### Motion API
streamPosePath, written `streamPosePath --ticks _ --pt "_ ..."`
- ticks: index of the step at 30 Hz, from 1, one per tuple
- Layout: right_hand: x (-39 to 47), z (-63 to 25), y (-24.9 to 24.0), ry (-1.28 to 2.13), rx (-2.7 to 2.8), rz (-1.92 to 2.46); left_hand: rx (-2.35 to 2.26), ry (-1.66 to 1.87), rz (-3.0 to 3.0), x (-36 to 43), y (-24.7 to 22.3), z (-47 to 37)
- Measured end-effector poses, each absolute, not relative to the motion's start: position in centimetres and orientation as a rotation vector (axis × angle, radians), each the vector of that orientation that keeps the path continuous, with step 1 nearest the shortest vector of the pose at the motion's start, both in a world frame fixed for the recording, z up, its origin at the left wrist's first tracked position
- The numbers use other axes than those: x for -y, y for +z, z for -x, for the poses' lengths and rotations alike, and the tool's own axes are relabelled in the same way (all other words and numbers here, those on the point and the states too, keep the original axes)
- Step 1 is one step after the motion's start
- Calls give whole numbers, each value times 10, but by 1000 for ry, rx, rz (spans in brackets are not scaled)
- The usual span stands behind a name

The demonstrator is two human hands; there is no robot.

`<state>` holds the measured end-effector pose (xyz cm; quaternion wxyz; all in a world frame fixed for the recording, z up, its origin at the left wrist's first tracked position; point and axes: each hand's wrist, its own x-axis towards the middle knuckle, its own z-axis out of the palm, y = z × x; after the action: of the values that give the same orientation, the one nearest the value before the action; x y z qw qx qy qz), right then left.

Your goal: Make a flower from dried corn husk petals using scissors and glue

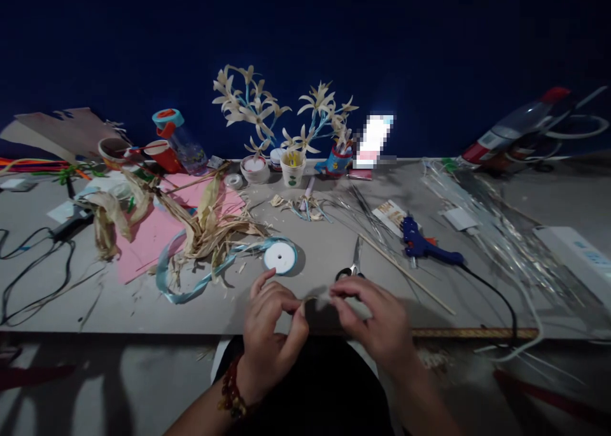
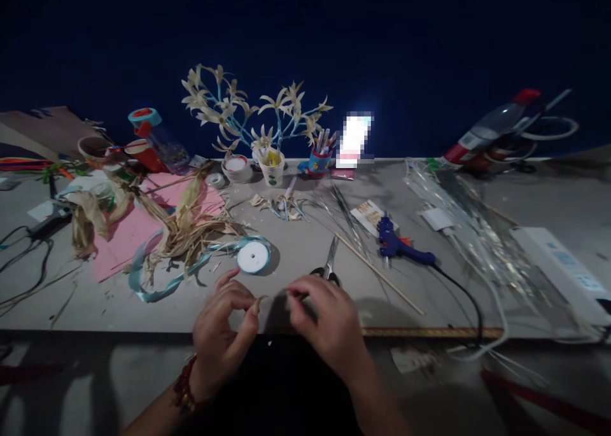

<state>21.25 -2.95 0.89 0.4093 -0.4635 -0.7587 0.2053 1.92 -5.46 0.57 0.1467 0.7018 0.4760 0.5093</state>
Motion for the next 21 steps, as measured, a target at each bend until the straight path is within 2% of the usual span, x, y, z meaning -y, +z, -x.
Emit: streamPosePath --ticks 3,6,11,15,18,21 --pt "34 -200 14 684 1938 1073 -1352 1461 -2051 55 7 -21" --pt "34 -188 17 692 1960 1026 -1365 1433 -2078 56 7 -21" --pt "30 -189 13 452 2006 1002 -1374 1450 -2069 57 7 -21" --pt "28 -205 5 274 1866 1157 -1357 1484 -2080 56 9 -21" --pt "32 -212 6 523 1685 1240 -1333 1515 -2135 55 7 -18" --pt "41 -208 8 1084 1566 1095 -1259 1576 -2237 55 -2 -15"
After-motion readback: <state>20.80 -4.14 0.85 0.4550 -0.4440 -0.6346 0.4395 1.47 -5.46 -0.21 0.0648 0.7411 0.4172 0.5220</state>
